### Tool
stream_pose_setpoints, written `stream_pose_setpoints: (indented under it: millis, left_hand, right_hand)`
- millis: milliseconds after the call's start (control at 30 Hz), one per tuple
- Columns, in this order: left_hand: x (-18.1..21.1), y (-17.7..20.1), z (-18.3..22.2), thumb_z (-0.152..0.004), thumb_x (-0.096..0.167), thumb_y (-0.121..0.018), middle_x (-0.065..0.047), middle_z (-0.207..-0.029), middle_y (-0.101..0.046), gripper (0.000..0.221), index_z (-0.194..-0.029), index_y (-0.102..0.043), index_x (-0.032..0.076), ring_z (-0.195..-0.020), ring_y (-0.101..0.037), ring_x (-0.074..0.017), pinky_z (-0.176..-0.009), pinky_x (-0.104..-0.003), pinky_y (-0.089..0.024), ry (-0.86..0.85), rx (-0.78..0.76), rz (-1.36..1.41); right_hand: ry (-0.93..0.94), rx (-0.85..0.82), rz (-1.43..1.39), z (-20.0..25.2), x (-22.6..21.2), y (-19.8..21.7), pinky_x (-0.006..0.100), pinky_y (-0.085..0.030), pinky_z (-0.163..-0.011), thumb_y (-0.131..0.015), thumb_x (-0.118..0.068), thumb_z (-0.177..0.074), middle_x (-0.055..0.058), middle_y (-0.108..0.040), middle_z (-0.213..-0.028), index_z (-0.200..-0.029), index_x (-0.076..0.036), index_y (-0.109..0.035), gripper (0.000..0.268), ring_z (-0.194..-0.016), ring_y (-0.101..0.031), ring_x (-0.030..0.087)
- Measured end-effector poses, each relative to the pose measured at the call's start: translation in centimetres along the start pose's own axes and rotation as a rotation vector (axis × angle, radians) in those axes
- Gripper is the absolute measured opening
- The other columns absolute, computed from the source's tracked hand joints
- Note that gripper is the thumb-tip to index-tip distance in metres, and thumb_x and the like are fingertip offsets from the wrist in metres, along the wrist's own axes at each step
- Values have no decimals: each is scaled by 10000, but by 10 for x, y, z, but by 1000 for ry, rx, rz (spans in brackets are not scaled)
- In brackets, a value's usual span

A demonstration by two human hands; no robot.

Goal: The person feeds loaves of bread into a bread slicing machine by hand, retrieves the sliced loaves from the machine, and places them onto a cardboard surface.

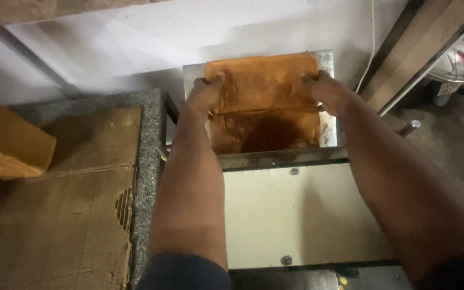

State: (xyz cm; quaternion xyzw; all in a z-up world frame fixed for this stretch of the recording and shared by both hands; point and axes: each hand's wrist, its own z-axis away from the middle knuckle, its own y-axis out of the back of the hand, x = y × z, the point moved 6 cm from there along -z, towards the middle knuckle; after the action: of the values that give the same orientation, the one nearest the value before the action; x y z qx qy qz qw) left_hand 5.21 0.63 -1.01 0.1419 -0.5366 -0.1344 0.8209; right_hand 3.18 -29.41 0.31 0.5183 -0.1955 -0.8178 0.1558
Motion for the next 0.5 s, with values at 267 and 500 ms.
stream_pose_setpoints:
  millis: [267, 500]
  left_hand:
    - [-10, 2, 4, -841, 760, -520, -230, -1679, -196, 1070, -1627, -206, 106, -1536, -222, -456, -1222, -657, -192, 95, -27, 30]
    - [-16, -2, -23, -836, 770, -529, -273, -1651, -282, 1085, -1603, -280, 44, -1526, -266, -472, -1227, -645, -212, 49, -59, 35]
  right_hand:
    - [-24, -203, -359, -28, 1, -12, 391, -531, -1096, -617, -372, -982, 147, -643, -1401, -1431, -62, -507, 556, -1239, -658, 245]
    - [-44, -187, -325, -33, 2, -14, 386, -501, -1080, -674, -368, -907, 173, -630, -1426, -1411, -43, -535, 615, -1279, -652, 261]
